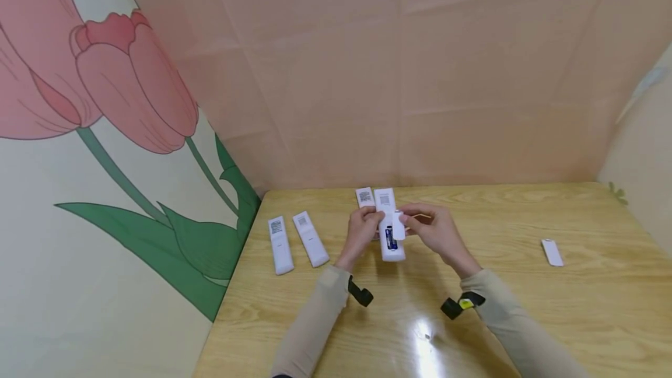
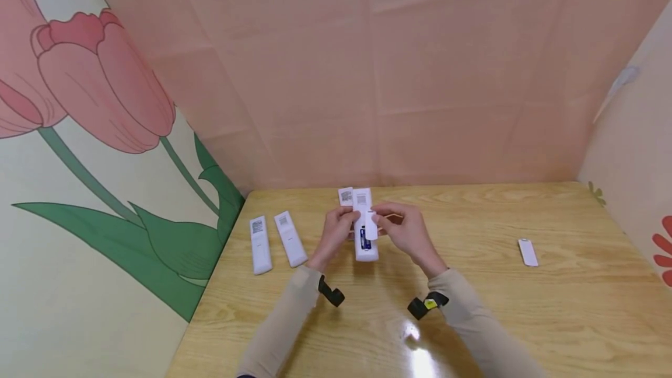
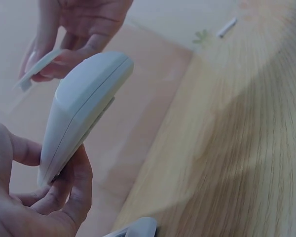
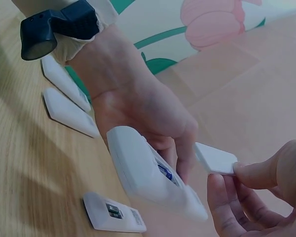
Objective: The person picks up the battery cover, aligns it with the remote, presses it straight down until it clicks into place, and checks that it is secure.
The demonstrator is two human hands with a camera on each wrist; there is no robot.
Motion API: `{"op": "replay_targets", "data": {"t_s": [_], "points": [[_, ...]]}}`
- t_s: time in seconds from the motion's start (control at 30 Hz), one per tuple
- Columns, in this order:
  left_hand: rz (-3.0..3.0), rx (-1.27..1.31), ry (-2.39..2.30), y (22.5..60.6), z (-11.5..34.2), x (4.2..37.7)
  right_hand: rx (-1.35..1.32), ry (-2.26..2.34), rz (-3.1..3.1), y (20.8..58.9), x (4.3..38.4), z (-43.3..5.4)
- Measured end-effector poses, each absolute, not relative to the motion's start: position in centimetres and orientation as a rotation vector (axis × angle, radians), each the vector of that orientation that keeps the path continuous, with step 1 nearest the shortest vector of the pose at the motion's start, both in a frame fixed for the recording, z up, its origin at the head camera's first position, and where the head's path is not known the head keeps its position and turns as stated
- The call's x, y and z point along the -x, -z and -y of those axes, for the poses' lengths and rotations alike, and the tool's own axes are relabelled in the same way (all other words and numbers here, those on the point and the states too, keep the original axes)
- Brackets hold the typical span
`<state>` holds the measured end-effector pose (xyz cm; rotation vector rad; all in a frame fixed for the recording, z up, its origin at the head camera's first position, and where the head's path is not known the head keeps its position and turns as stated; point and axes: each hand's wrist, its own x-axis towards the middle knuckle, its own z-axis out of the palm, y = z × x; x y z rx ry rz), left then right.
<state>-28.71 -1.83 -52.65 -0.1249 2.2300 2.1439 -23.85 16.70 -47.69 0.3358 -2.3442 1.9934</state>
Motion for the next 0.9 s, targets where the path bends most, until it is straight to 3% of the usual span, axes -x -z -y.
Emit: {"op": "replay_targets", "data": {"t_s": [0.9], "points": [[-2.231,0.136,-2.136,52.7,1.3,28.7,-0.270,-2.015,2.379,49.6,23.4,-15.9]]}}
